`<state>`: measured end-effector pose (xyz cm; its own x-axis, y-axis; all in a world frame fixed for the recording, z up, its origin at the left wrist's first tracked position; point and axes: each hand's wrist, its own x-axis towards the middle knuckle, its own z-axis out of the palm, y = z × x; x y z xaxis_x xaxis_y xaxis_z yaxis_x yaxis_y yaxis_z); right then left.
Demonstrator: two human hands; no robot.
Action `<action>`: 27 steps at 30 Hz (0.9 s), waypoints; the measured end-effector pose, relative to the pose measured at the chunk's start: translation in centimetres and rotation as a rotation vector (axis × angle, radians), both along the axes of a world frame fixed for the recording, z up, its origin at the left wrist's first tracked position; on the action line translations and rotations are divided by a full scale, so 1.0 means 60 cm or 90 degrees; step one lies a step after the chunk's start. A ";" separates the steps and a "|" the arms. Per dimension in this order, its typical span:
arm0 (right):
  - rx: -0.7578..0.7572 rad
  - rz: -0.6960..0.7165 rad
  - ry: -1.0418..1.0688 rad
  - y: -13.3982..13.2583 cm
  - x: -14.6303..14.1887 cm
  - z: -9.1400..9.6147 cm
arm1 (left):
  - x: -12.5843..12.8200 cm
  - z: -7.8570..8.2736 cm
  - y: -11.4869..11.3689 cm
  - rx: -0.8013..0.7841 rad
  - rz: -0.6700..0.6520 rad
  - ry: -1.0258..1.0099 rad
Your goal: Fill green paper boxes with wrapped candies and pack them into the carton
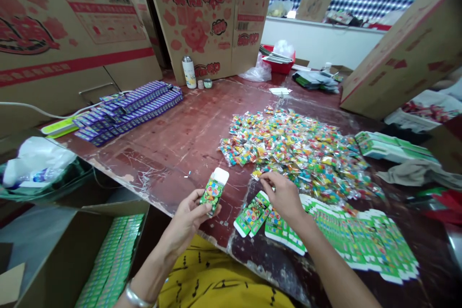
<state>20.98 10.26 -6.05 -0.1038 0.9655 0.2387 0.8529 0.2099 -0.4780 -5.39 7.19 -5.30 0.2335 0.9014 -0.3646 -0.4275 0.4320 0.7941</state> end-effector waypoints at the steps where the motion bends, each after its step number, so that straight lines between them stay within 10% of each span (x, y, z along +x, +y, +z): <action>1: 0.002 -0.013 -0.063 0.012 -0.002 -0.001 | 0.003 -0.003 -0.001 0.004 -0.017 0.000; 11: -0.027 -0.017 -0.256 0.069 -0.016 -0.016 | 0.034 -0.029 0.007 0.180 -0.074 0.155; 19: -0.010 0.077 0.249 0.012 -0.012 0.089 | 0.046 -0.027 0.008 0.322 -0.112 0.372; 27: 0.060 0.164 0.128 0.000 -0.056 0.097 | 0.065 -0.005 -0.004 0.331 -0.111 0.294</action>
<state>17.60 10.26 -0.25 -0.2838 0.8863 0.3659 0.6560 0.4578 -0.6001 -1.49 6.96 -5.62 0.3152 0.9490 0.0055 0.0428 -0.0200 0.9989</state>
